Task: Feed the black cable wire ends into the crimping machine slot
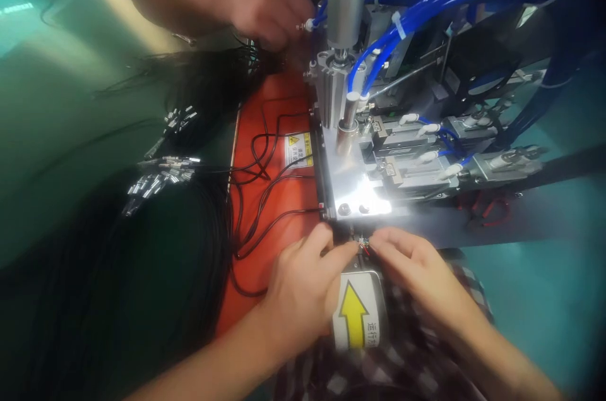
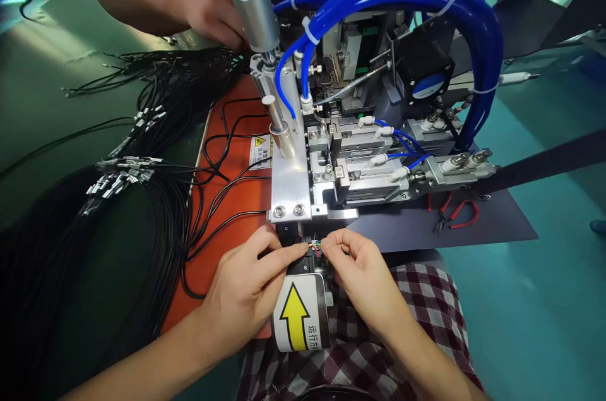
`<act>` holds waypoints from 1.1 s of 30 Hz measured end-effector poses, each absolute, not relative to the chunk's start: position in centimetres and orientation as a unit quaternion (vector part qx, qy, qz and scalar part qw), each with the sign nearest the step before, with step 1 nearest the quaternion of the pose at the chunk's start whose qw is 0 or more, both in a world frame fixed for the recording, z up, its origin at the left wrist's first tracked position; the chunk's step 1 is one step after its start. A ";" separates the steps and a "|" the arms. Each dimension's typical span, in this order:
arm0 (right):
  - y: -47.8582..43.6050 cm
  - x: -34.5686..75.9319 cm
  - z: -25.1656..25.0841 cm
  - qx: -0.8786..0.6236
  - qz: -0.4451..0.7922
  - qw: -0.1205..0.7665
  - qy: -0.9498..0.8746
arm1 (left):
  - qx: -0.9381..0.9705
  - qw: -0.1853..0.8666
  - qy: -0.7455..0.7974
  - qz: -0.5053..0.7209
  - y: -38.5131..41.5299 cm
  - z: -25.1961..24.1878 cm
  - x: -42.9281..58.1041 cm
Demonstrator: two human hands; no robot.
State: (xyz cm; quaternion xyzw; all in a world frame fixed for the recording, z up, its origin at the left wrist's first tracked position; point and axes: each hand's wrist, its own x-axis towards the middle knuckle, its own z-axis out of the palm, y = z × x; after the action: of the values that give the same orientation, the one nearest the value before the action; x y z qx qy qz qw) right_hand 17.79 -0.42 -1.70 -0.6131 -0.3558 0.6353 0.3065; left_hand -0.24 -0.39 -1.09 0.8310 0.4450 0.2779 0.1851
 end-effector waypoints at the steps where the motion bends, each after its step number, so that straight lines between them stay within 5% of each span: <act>1: -0.4 17.9 -1.8 -0.616 0.629 0.317 -0.353 | 0.831 0.186 0.445 0.277 -0.4 -1.1 -0.2; 33: -1.3 17.0 -2.7 -0.591 0.491 0.415 -0.487 | 0.834 0.180 0.443 0.275 -0.3 -0.9 -0.2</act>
State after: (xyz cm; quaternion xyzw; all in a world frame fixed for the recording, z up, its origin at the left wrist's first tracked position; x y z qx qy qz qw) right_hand 17.01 -1.27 -2.74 -0.5910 -0.4867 0.4915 0.4151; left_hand -0.21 -0.25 -0.88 0.8341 0.4429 0.2753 0.1798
